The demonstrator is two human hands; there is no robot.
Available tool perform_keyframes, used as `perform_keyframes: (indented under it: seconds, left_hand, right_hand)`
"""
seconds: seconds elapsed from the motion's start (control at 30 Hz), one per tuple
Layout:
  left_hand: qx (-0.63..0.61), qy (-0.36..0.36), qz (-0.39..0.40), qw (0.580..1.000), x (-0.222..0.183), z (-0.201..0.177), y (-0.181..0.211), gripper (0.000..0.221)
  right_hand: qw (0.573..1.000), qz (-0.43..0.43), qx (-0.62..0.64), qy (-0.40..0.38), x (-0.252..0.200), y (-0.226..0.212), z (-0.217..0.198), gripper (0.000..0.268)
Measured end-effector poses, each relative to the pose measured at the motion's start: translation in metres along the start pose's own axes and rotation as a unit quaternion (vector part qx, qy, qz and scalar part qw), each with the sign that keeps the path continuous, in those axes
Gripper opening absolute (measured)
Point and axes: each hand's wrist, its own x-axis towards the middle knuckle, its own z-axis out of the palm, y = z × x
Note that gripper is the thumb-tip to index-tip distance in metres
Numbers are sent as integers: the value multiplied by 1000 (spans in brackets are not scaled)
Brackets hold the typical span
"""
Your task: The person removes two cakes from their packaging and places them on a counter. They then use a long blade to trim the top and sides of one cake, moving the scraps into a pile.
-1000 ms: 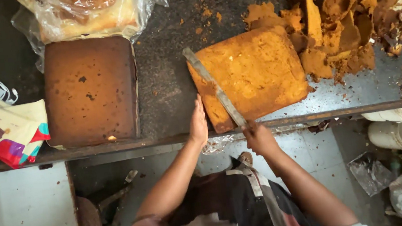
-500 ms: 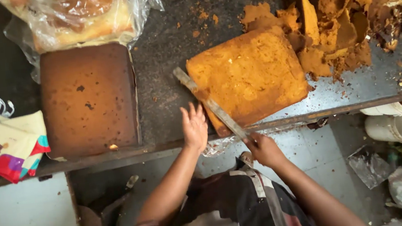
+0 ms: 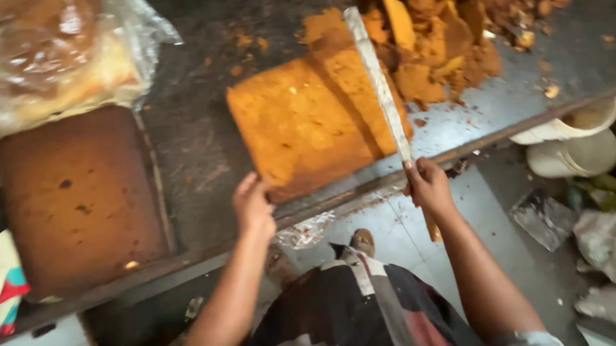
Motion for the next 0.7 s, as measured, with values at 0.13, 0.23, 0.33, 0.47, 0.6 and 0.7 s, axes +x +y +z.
perform_keyframes:
  seconds: [0.13, 0.23, 0.33, 0.47, 0.6, 0.7]
  left_hand:
    - [392, 107, 314, 858, -12, 34, 31, 56]
    - [564, -73, 456, 685, -34, 79, 39, 62]
    - [705, -181, 422, 541, -38, 123, 19, 73]
    - [720, -189, 437, 504, -33, 136, 1, 69]
    - [724, -180, 443, 498, -28, 132, -7, 64]
    - [721, -183, 437, 505, -29, 131, -8, 65]
  right_hand:
    - [998, 49, 48, 2, 2, 23, -6, 30]
    - [997, 60, 42, -22, -1, 46, 8, 32]
    - [996, 63, 17, -58, -18, 73, 16, 35]
    - [991, 96, -39, -89, -75, 87, -3, 36]
    - [986, 123, -49, -100, -87, 68, -4, 40]
    - [991, 67, -64, -97, -38, 34, 29, 40]
